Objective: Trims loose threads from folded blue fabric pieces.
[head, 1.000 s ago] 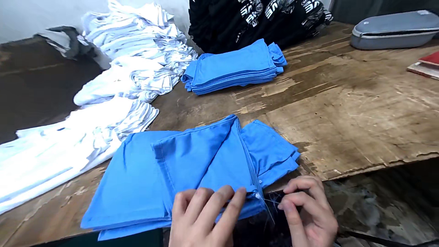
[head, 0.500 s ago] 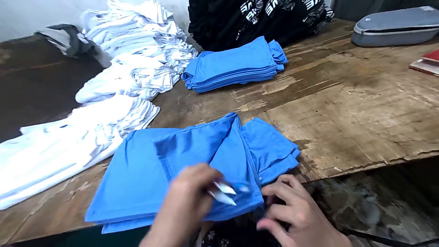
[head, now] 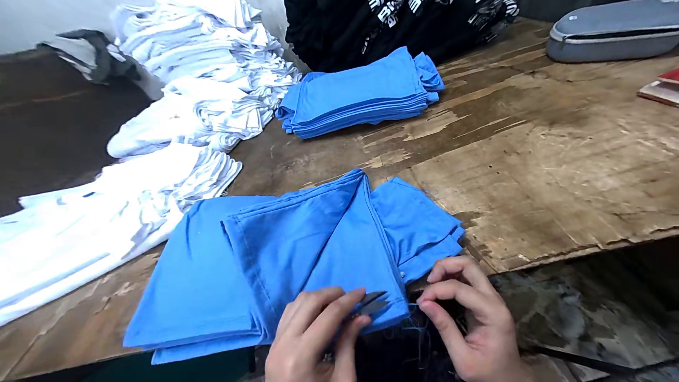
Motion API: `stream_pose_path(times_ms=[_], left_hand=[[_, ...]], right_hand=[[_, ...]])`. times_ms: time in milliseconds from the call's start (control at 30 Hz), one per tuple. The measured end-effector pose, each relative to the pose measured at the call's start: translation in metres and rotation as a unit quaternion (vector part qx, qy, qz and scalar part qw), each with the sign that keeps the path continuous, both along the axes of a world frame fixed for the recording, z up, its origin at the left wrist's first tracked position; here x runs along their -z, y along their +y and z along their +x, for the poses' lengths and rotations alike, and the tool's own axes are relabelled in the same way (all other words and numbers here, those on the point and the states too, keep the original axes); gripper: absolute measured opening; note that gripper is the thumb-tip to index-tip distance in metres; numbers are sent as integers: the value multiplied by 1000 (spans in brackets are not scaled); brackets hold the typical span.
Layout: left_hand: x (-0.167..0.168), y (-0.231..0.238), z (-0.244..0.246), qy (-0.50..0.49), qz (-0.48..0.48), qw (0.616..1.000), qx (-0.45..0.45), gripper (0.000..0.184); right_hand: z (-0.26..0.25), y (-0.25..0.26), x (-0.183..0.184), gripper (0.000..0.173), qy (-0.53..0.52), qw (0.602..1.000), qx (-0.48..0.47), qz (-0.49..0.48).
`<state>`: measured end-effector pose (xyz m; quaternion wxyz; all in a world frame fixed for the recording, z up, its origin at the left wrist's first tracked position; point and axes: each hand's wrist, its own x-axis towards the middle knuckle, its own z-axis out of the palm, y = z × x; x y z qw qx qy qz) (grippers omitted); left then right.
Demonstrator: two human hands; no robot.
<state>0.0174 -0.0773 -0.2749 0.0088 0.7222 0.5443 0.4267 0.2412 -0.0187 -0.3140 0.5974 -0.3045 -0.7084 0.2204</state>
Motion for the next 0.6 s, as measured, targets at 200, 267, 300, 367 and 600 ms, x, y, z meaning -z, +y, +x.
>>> stream_pose_path(times_ms=[200,267,300,367,600], left_hand=[[10,0,5,-18,7,1000,15,17],[13,5,8,-15,27,999,23,16],[13,6,8,-11,35,999,20,16],[11,7,7,-6,43,999,9,15],[13,12,14,19,28,999,21,16]], right_hand=[[-14,-5,6,9,40,999,-25,-6],[-14,-4,6,9,39,999,-29,8],[-13,-4,6,9,39,999,-28,10],[-10,-2,6,9,41,999,-25,11],[5,2,10,33,-29,996,-64,54]])
